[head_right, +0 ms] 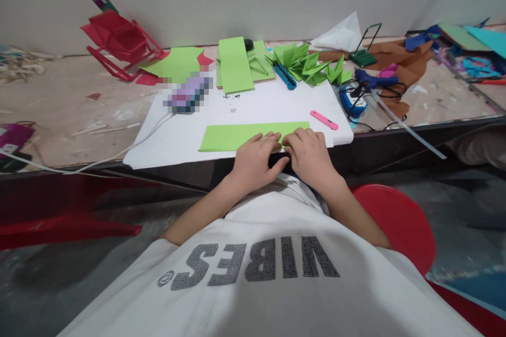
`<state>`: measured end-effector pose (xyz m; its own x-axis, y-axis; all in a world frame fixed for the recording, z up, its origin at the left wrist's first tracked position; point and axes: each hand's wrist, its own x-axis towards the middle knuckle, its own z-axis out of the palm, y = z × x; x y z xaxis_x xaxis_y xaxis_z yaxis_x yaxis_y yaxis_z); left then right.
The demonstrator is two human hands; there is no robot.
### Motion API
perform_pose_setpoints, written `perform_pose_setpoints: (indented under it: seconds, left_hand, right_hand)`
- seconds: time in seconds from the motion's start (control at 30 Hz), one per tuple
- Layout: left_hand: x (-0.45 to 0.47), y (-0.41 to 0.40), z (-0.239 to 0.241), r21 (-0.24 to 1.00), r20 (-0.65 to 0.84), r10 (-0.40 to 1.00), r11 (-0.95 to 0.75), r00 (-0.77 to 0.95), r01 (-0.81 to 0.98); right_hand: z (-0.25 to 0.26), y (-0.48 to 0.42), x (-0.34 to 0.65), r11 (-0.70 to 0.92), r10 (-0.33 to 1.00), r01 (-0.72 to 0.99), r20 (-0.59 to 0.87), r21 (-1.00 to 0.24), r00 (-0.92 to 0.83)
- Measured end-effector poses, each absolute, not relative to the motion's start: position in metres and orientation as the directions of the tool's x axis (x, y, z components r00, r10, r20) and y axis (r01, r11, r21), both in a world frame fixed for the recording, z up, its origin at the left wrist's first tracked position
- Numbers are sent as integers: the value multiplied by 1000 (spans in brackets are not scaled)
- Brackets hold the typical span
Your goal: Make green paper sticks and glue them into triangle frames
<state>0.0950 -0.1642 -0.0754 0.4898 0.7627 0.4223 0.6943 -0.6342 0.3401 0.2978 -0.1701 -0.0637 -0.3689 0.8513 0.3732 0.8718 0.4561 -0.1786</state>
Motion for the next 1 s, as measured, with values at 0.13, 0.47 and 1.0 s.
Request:
perform_pose_setpoints:
  seconds: [0.13,0.47,1.0]
  left_hand:
    - [94,-164,-74,320,405,759,-640,510,698]
    - [90,-178,-78,200,446,724,-654,527,730]
    - [54,-195,-90,168,505,744,-583,439,795]
  right_hand:
    - [-66,-173,297,446,844,883,397,-147,-360]
    - [-87,-183,290,465,747,874,592,-142,-302]
    - [-147,-186,306,425,599,888,790,-177,-129]
